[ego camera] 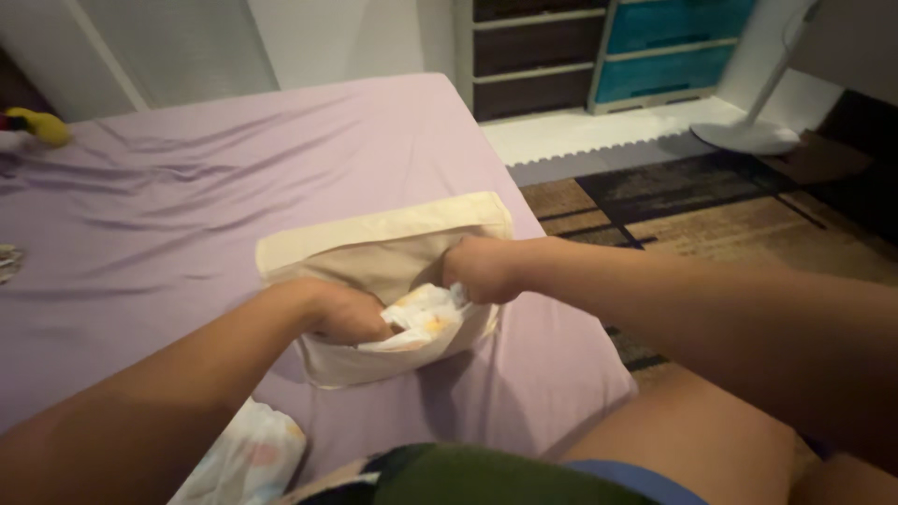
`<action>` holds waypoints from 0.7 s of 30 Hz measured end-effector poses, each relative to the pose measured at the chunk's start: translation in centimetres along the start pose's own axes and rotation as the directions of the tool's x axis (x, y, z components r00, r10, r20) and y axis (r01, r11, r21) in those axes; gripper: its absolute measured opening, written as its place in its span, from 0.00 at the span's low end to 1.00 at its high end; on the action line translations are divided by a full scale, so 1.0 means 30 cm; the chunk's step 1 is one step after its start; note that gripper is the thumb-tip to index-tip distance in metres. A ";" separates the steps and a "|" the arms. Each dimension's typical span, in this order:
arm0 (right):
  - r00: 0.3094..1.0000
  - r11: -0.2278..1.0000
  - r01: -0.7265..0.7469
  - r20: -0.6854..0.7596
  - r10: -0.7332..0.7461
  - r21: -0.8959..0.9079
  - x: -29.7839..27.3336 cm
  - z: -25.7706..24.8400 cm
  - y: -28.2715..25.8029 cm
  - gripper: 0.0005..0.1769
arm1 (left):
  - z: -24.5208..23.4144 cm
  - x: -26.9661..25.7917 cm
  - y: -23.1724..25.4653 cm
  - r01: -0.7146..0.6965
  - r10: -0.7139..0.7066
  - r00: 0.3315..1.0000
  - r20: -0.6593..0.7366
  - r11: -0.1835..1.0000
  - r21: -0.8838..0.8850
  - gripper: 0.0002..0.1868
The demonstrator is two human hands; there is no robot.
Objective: The person places several patterned diapers into a beige zippered bag on a bed. They fold and arrange the diapers to fit inside, then close the bag.
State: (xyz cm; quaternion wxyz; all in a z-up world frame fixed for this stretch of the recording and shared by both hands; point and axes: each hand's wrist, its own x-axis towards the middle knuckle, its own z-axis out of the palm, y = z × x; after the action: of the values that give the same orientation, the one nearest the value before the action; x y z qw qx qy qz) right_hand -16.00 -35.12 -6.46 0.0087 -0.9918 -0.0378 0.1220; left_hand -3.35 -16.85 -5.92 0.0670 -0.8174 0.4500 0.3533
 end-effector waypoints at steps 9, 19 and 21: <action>0.910 0.873 0.275 -0.403 -0.100 0.404 -0.111 -0.044 0.035 0.39 | 0.067 -0.047 -0.059 -0.208 0.191 0.886 -0.423 0.978 0.006 0.34; 0.911 0.981 0.174 -0.364 -0.194 -0.086 -0.123 -0.028 -0.077 0.37 | 0.142 -0.123 -0.042 -0.221 0.328 0.699 -0.635 0.944 0.244 0.40; 0.897 0.968 0.248 -0.365 -0.247 -0.047 -0.138 -0.005 -0.070 0.18 | 0.150 -0.134 -0.037 -0.158 0.278 0.741 -0.612 0.957 0.245 0.31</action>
State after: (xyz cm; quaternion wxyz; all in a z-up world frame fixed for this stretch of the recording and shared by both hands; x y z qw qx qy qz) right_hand -20.11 -33.34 -5.25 0.0314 -0.9841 -0.1612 -0.0681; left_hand -6.19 -11.51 -6.93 -0.0600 -0.8206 0.5680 0.0178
